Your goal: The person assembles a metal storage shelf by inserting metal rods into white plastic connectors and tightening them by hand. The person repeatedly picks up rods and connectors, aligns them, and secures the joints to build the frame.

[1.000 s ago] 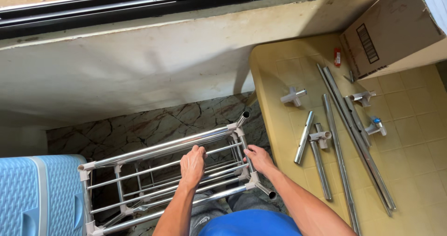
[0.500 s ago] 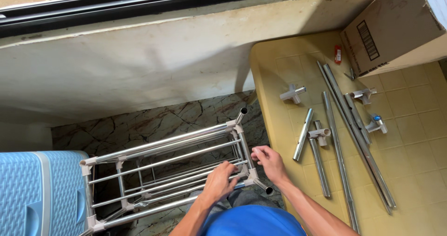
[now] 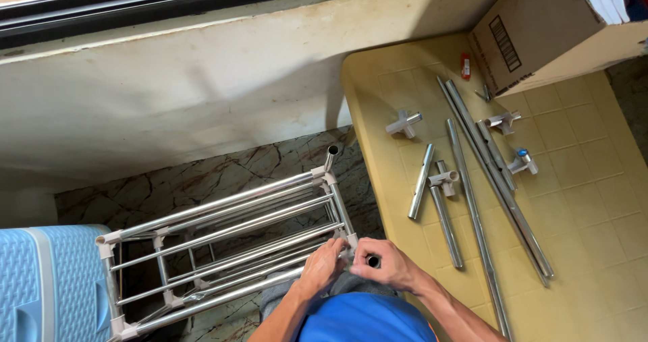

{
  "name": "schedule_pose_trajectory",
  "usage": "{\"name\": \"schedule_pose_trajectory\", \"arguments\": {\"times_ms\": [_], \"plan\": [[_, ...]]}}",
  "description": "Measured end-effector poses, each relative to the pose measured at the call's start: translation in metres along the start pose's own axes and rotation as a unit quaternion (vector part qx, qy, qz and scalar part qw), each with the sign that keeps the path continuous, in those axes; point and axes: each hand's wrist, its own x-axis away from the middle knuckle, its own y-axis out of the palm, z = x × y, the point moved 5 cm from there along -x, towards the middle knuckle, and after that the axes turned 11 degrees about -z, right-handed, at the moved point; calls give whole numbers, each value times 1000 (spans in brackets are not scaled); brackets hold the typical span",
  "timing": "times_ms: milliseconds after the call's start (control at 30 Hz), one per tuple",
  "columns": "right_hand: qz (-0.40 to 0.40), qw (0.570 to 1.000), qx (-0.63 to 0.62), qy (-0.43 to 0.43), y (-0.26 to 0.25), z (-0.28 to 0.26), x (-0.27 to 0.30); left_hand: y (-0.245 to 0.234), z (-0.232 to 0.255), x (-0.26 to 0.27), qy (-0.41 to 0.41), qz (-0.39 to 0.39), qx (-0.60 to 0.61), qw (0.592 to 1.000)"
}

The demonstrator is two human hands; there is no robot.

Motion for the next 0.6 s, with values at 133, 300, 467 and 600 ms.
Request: {"name": "schedule_pose_trajectory", "arguments": {"times_ms": [133,300,467,600], "plan": [[53,994,74,-53,8,10,-12,1,-2,1,18,27,-19,999],[220,972,49,-67,23,21,-6,9,-4,0,-33,13,-20,999],[317,947,5,55,35,33,-2,4,-3,-1,-15,26,-21,999],[234,967,11,-95,25,11,-2,6,-5,0,-20,17,-21,999]]}}
